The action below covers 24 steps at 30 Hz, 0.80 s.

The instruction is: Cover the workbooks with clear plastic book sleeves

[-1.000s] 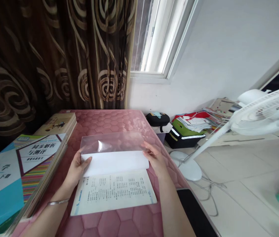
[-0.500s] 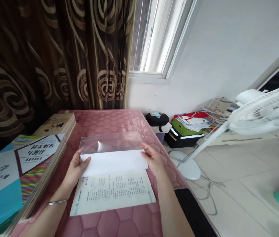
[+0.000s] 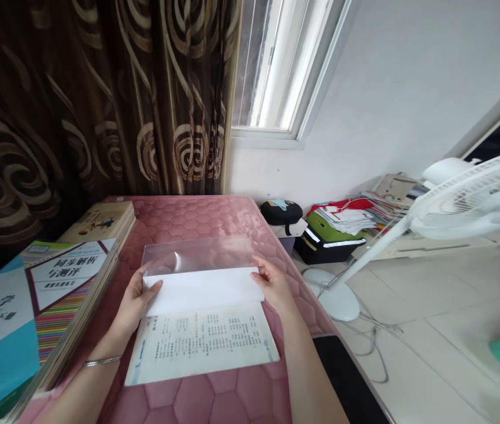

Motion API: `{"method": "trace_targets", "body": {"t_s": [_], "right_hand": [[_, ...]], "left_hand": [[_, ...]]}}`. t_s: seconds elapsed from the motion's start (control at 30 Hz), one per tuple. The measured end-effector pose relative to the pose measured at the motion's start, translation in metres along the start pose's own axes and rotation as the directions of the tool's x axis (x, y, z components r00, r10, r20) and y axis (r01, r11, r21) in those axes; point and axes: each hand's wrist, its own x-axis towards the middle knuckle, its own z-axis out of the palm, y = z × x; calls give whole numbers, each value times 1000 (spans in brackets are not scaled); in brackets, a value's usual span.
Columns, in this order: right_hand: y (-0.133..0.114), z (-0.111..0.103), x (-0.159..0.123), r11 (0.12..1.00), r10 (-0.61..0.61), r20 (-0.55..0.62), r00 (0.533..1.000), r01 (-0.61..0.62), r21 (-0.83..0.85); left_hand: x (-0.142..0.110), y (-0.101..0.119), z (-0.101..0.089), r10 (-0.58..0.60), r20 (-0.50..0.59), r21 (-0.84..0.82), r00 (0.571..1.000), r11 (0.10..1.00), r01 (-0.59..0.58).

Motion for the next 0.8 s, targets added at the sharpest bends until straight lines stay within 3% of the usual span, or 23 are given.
{"method": "trace_targets", "body": {"t_s": [0.2,0.57,0.8], "right_hand": [[-1,-3,1,1000,6,57,998,-4,-31],[-4,3,5,990,57,74,996,-66,128],[-3,2,6,992,33,34,999,-37,120]], "left_hand": [[0,2,0,1,-22,40,1000,999,0],[-1,4,0,-3,-24,84,1000,996,5],[0,2,0,-4,-28,56,1000,998,6]]}}
